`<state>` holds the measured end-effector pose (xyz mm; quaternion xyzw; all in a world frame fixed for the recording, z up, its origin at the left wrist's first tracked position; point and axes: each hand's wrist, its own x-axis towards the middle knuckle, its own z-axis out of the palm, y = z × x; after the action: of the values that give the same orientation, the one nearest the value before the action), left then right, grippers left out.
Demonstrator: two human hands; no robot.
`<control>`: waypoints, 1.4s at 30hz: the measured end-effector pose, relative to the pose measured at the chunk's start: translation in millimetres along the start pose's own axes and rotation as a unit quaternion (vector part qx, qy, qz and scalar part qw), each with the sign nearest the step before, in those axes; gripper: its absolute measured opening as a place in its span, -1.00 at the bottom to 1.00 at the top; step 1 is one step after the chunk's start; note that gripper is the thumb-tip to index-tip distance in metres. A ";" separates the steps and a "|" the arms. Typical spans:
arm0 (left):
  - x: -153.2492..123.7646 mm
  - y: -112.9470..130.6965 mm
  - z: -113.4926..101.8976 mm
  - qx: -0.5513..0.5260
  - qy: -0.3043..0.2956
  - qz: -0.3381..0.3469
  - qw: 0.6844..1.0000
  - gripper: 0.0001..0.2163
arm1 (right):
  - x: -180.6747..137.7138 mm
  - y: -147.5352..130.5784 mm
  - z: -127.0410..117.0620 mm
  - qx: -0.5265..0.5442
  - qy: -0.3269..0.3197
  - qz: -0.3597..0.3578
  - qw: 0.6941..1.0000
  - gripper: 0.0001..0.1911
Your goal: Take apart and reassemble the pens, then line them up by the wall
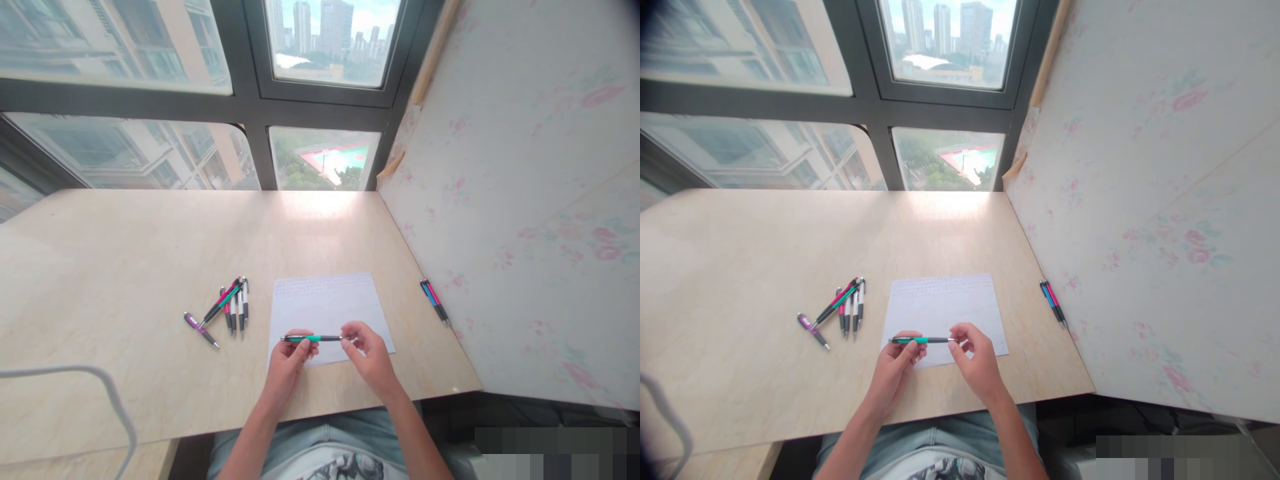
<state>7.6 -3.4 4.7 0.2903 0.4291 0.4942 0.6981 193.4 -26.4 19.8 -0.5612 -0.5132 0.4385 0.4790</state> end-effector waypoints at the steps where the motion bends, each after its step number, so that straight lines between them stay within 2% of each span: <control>1: 0.4 -0.2 -0.3 -0.004 0.003 -0.001 1.000 -0.79 | -0.4 -0.4 -0.2 -0.010 -0.004 -0.003 1.000 -0.80; 3: 0.4 -0.1 -0.6 -0.006 0.003 -0.002 1.000 -0.80 | -0.9 -0.6 0.1 -0.026 -0.013 0.002 1.000 -0.81; 9: -0.2 -1.8 -3.3 0.015 -0.019 -0.002 1.000 -0.79 | 0.1 -1.5 3.5 -0.115 -0.024 -0.001 0.993 -0.59; 12: 1.4 -2.9 -4.6 0.009 0.002 0.004 1.000 -0.79 | 0.2 -6.7 4.2 -0.110 -0.016 -0.019 0.994 -0.62; 17: 1.2 -0.4 -2.1 0.008 0.006 0.007 1.000 -0.79 | -4.2 -8.8 9.6 -0.105 0.012 -0.063 0.992 -0.78; 22: -1.0 3.6 1.5 0.023 -0.005 -0.011 1.000 -0.77 | -8.2 3.2 19.7 -0.150 0.049 -0.091 0.983 -0.69; 26: -1.0 3.6 1.0 0.046 -0.010 -0.005 0.999 -0.75 | -7.0 7.9 19.3 -0.160 0.055 -0.052 0.984 -0.59; 28: -0.6 2.3 -0.4 0.060 -0.004 0.000 0.998 -0.74 | -5.5 6.5 13.9 -0.141 0.022 -0.024 0.989 -0.55; 30: 0.0 0.6 -1.7 0.074 0.006 0.008 0.997 -0.72 | -4.1 2.0 6.4 -0.126 -0.044 -0.003 0.991 -0.55; 32: 0.6 -0.7 -2.3 0.100 0.009 0.016 0.995 -0.70 | -3.6 -5.6 -0.5 -0.130 -0.097 -0.003 0.987 -0.61; 36: 0.8 -0.1 -0.9 0.172 -0.025 0.034 0.984 -0.76 | -4.9 -24.5 -1.2 -0.142 -0.115 -0.039 0.982 -0.82; 40: -0.2 2.6 2.8 0.200 -0.062 0.050 0.977 -0.79 | -5.6 -34.4 12.4 -0.156 -0.141 -0.051 0.976 -0.72; 42: -1.1 3.5 4.6 0.198 -0.065 0.053 0.977 -0.78 | -5.0 -33.4 16.8 -0.163 -0.152 -0.054 0.973 -0.59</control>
<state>10.0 -3.1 10.1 0.4761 0.4564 0.4157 0.6263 171.2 -29.5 50.2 -0.5298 -0.6743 0.4028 0.3200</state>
